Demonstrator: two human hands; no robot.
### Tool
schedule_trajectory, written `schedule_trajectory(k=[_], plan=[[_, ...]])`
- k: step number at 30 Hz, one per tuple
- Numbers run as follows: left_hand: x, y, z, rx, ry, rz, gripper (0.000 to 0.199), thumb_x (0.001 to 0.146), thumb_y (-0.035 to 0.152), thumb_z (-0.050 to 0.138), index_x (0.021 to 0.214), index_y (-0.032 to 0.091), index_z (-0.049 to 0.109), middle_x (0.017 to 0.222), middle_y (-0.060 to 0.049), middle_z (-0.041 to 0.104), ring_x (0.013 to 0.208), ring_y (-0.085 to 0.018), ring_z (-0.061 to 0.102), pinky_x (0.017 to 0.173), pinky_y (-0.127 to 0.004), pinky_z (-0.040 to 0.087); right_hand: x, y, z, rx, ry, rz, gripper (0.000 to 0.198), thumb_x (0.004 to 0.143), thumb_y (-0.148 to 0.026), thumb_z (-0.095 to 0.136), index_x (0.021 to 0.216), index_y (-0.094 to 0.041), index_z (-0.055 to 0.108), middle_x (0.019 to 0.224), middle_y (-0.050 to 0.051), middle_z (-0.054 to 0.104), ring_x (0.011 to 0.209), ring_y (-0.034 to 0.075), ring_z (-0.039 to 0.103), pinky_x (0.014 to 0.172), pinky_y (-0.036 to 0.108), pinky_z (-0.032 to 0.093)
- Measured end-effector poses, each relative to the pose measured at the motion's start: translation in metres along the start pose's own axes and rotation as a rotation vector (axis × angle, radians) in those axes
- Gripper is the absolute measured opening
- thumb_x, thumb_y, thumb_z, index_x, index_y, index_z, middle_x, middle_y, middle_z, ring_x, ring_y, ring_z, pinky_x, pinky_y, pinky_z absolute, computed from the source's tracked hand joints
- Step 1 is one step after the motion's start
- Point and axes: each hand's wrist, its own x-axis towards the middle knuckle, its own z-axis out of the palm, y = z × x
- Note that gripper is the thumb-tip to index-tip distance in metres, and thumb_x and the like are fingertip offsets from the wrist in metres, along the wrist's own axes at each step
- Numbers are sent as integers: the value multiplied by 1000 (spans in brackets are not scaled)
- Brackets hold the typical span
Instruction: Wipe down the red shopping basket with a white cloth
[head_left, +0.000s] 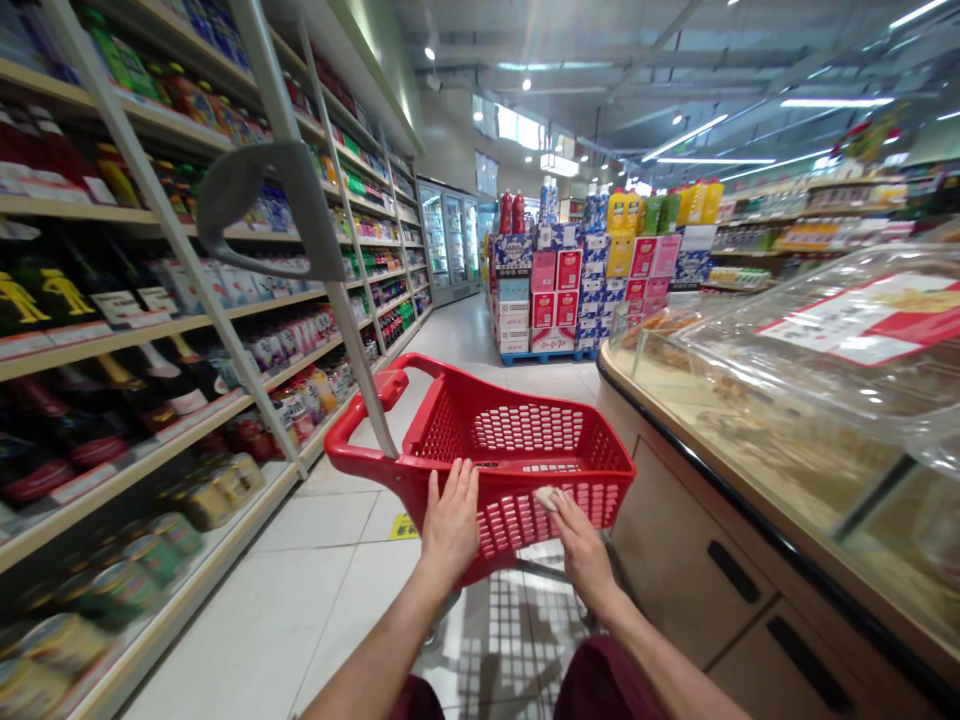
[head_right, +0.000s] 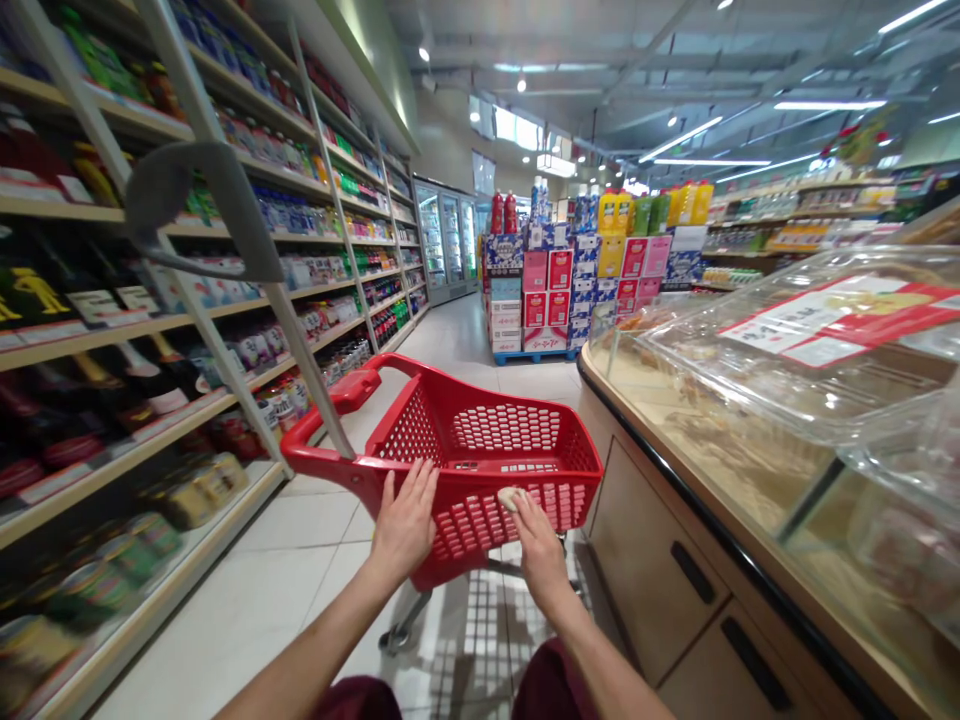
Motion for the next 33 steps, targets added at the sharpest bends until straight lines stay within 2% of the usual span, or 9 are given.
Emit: schedule_trajectory(k=[4,8,14,18,20,24,26,30,33], plan=[[0,7,2,-20,7,-4,58,70,16,37,127,8,36,137,-10,32,128,-22,24,106,-47,12,-1,5,-3,-44,57,27,54,82,-1,30,130,-25,33,130,4,42,123,16,32,100,40,35],[-1,12,10,-25,-4,17,60,69,14,37,129,9,34,138,-9,29,129,-22,21,105,-48,14,-13,10,-3,-78,-27,7,55,80,0,31,129,-26,34,124,4,50,119,15,39,95,36,42],[-3,15,13,-4,5,-15,60,69,15,37,129,9,34,138,-10,29,129,-23,21,104,-48,15,-5,20,-12,-93,44,23,56,79,-1,32,130,-24,33,131,5,42,124,18,32,100,42,34],[-4,13,15,10,4,-8,61,69,14,37,130,13,33,139,-7,29,129,-22,21,105,-48,14,-26,31,-17,-118,-33,-3,55,79,-3,34,129,-26,35,125,3,48,120,15,38,95,36,41],[-5,14,15,8,8,6,61,69,14,37,130,13,32,139,-7,29,129,-23,21,105,-49,13,-31,36,-22,-115,-50,29,55,79,-3,34,129,-26,36,128,3,46,121,16,37,97,37,39],[-5,16,16,-16,24,-34,60,69,15,36,129,9,33,139,-10,28,129,-23,20,104,-50,14,-23,44,-32,-130,28,87,58,76,-2,34,130,-25,35,133,4,38,125,19,31,100,42,34],[-5,17,17,-16,21,-43,60,69,14,35,129,9,33,139,-9,27,130,-22,20,104,-50,13,-25,47,-32,-158,30,91,59,75,-1,34,129,-24,35,132,4,41,124,18,32,99,41,36],[-5,14,19,5,27,-6,61,68,15,36,129,12,33,139,-8,28,130,-22,19,105,-50,12,-36,51,-32,-170,-52,94,58,76,-3,33,129,-25,36,129,2,45,122,16,36,97,37,39],[-4,16,19,9,53,-1,62,68,15,38,130,12,32,138,-9,30,130,-23,20,104,-50,12,-34,60,-36,-178,6,160,54,78,-4,32,128,-23,38,132,3,41,124,18,32,100,40,35]])
